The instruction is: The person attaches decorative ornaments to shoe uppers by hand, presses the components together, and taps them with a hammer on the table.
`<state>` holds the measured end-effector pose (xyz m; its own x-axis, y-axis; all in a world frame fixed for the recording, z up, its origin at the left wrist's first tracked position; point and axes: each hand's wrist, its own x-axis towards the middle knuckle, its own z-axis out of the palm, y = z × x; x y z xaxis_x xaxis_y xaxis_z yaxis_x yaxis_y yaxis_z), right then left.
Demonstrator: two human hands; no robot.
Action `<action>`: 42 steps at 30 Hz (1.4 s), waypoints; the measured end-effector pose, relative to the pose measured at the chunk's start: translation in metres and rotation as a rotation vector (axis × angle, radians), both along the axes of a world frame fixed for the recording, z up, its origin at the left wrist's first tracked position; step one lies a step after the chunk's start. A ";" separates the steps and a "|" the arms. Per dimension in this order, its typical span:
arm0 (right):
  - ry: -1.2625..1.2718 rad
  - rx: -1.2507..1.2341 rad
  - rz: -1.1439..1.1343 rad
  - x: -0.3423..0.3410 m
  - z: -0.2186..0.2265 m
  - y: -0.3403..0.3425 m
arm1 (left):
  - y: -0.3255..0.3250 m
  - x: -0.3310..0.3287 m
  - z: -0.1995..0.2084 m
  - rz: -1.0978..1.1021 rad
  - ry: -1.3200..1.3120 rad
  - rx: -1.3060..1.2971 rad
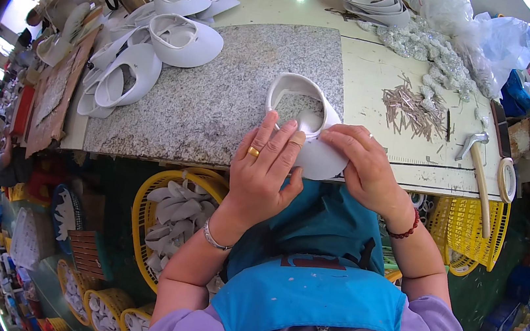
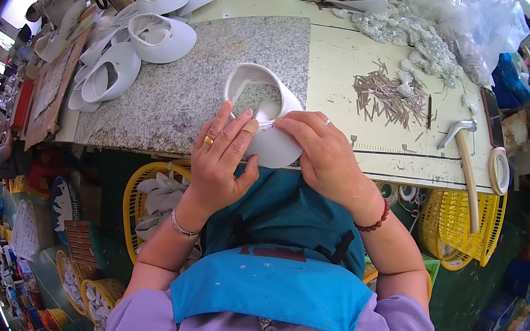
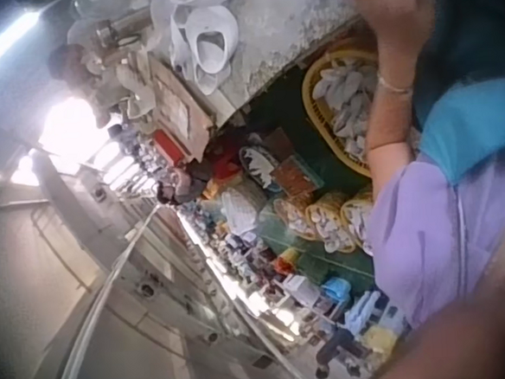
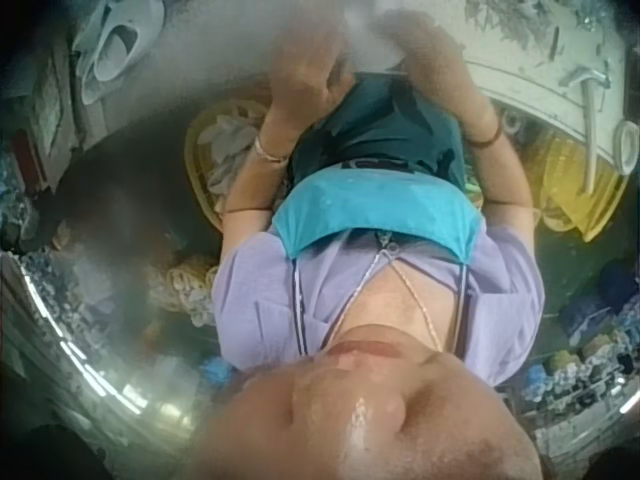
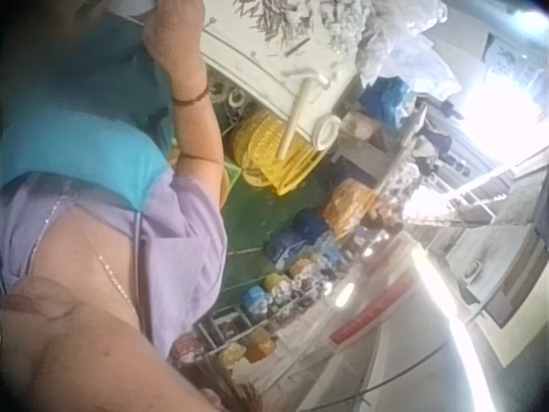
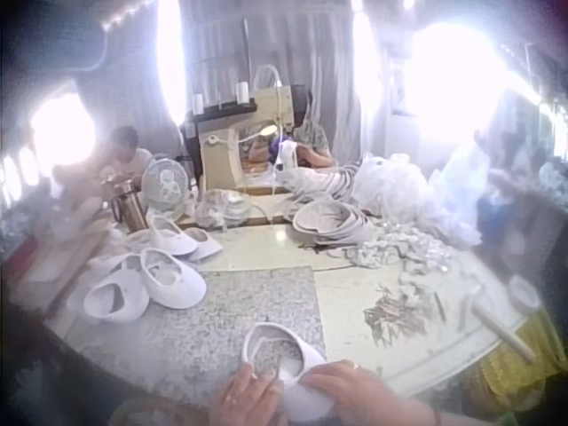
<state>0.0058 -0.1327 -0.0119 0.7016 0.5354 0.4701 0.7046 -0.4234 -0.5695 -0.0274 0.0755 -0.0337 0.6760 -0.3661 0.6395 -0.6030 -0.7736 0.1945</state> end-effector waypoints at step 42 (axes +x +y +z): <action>-0.059 0.136 -0.176 0.001 -0.026 0.021 | -0.007 -0.008 -0.016 0.032 -0.008 -0.017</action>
